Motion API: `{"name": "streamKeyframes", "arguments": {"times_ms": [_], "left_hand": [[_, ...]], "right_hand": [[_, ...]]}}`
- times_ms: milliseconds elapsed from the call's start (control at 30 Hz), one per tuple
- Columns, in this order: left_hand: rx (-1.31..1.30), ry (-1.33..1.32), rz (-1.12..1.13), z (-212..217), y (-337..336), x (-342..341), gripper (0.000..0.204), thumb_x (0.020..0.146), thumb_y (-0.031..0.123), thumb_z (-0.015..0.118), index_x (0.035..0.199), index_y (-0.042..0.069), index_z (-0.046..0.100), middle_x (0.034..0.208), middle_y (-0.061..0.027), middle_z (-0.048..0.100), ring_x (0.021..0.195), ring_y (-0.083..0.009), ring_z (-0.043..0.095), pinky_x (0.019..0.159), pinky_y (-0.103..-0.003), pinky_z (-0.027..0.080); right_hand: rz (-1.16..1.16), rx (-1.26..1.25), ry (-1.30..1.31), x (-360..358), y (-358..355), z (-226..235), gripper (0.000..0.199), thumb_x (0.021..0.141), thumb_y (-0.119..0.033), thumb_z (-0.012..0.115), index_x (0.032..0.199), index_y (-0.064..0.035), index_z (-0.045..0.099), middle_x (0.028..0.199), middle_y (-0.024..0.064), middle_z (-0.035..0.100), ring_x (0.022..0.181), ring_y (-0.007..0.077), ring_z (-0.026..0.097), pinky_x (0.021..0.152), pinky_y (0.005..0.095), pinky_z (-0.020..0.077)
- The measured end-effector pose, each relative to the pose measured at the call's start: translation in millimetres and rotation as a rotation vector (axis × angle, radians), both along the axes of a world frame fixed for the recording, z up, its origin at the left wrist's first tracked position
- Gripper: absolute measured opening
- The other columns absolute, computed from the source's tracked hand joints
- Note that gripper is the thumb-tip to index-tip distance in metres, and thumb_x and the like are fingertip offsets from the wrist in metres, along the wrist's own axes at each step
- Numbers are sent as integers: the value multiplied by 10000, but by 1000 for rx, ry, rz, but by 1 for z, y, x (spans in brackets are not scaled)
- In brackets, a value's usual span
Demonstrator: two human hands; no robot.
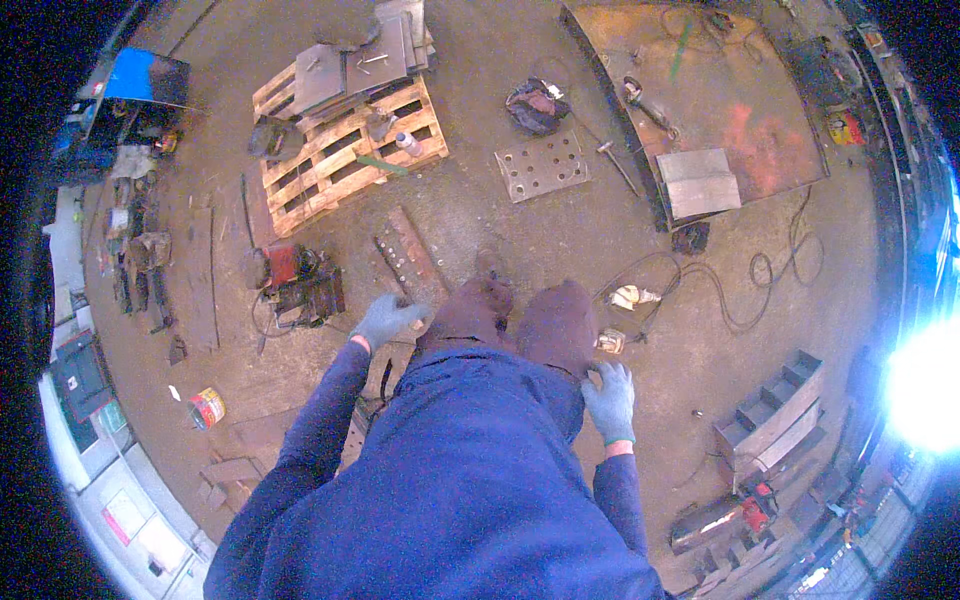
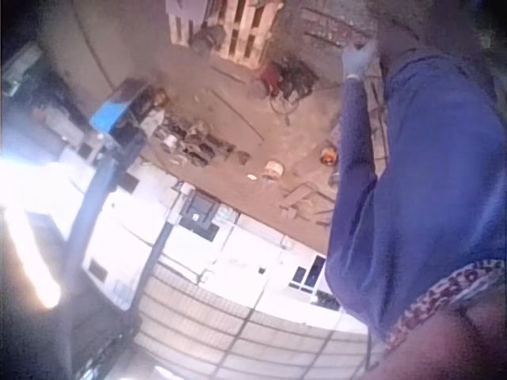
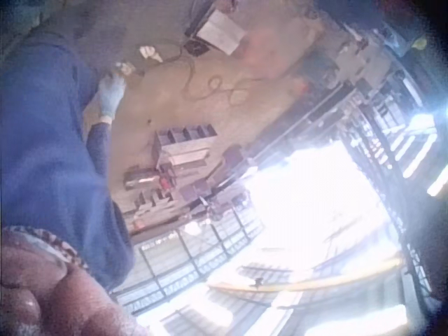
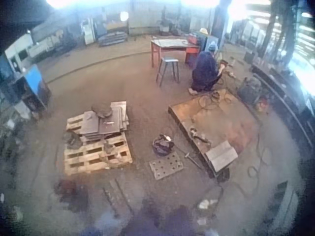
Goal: The person handles perforated metal sheets and flat metal plates in a workshop. They pick up, inspect, and place the sheets on a wooden pallet, then handle additional metal plates, turning them over and stacking them.
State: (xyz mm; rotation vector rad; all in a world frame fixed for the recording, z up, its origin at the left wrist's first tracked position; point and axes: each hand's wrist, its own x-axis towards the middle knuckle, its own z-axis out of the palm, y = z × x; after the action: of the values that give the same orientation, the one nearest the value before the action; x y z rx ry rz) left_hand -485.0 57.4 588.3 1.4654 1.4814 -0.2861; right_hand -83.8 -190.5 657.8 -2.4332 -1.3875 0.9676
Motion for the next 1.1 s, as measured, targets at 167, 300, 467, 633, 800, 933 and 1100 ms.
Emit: {"name": "streamKeyframes", "arguments": {"times_ms": [167,300,467,633,800,933,1100], "left_hand": [[-129,33,114,15,4,21,755,858,666,712,1007,-69,802,964,-274,789,915,-364,783,855,-473,575],[-138,6,356,14,9,50,643,910,538,741,998,-96,802,917,-221,806,853,-228,762,811,-405,581],[159,-75,669,6,28,94,651,959,519,737,993,-130,767,853,-147,760,829,-191,669,772,-424,534],[202,-180,845,-5,84,102,589,973,501,723,920,-84,775,818,-145,748,778,-204,664,725,-419,534],[56,-176,179,-49,166,43,558,966,523,705,837,-17,766,747,-94,722,678,-202,681,629,-370,522],[7,-55,45,-82,247,-4,506,959,510,708,825,24,761,733,-79,712,618,-173,653,545,-332,474],[-15,-308,508,-113,368,8,417,951,463,742,820,69,711,691,-32,664,575,-165,616,516,-320,462]], "right_hand": [[271,64,18,46,106,-12,313,908,-284,715,1175,-133,775,1164,178,715,1226,432,619,1067,530,494],[447,-82,46,97,191,-40,353,951,-368,656,1192,-146,788,1156,205,705,1164,425,642,1028,538,528],[517,-134,84,160,292,-43,397,952,-430,640,1177,-142,795,1152,209,734,1129,415,680,1013,519,550],[104,56,249,200,323,-72,394,960,-374,651,1164,-64,784,1122,191,784,1072,365,740,957,490,570],[-740,139,340,209,245,-176,358,965,-331,656,1052,-6,780,946,129,792,782,212,743,700,387,590],[-1127,184,242,115,148,-193,312,936,-278,674,947,25,753,752,109,714,634,210,672,571,382,539],[-1650,100,560,-55,31,-215,233,915,-252,662,842,-35,704,707,158,675,660,305,683,588,474,531]]}}
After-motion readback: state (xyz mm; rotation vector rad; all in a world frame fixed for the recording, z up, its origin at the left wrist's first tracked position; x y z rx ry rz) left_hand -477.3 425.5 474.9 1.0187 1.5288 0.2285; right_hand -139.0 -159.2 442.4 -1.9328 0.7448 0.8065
